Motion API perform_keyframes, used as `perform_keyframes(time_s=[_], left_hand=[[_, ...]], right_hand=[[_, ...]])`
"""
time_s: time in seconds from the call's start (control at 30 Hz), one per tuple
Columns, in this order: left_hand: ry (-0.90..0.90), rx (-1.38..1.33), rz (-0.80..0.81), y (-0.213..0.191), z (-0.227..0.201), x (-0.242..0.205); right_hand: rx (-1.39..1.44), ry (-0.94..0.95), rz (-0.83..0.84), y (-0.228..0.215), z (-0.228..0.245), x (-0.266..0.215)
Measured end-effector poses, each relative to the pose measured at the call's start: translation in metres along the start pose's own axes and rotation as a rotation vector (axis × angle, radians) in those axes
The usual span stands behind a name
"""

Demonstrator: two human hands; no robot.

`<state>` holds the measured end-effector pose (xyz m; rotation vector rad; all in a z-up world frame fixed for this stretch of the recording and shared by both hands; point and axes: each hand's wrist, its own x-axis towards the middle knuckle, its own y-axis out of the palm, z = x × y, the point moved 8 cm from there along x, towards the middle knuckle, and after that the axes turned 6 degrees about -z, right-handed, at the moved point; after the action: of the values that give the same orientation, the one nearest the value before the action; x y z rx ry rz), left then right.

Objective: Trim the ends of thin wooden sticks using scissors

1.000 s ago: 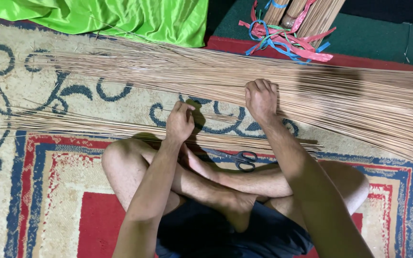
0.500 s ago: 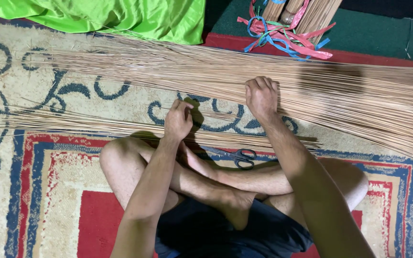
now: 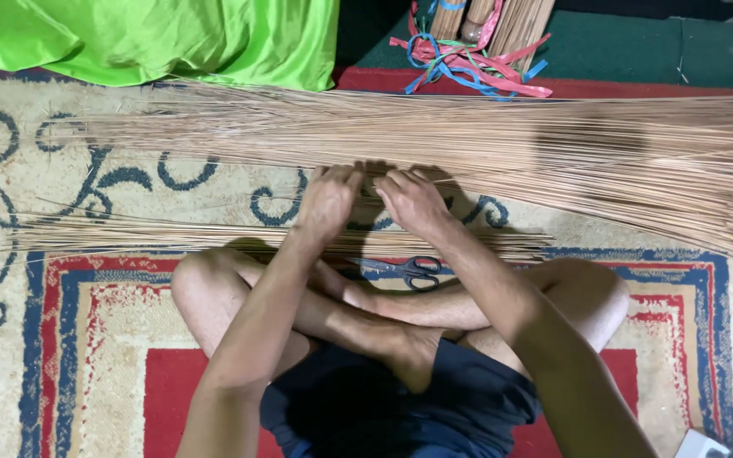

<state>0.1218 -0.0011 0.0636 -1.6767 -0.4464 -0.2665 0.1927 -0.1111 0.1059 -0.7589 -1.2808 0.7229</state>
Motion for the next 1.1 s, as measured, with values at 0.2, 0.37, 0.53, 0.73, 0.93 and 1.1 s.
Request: perform_keyframes(time_s=[0.2, 0.37, 0.53, 0.73, 0.93, 1.1], left_hand=[[-0.108, 0.004, 0.002, -0.059, 0.075, -0.063], [-0.158, 0.127, 0.015, -0.091, 0.072, -0.06], [-0.054, 0.124, 0.195, -0.078, -0.056, -0.003], [0.009, 0.103, 0.025, -0.069, -0.043, -0.021], [-0.124, 0.252, 0.093, -0.099, 0.075, -0.086], [-0.055, 0.258, 0.359, -0.092, -0.028, -0.03]], right_hand=[[-0.004, 0.074, 0.064, -0.035, -0.086, -0.087], [-0.057, 0.095, 0.045, -0.064, -0.094, -0.101], [-0.037, 0.096, 0.047, -0.041, -0.027, -0.054], [0.026, 0.038, -0.025, -0.051, -0.028, -0.073], [-0.177, 0.178, 0.144, -0.081, -0.102, -0.142], [-0.023, 0.181, 0.147, -0.072, -0.059, -0.102]])
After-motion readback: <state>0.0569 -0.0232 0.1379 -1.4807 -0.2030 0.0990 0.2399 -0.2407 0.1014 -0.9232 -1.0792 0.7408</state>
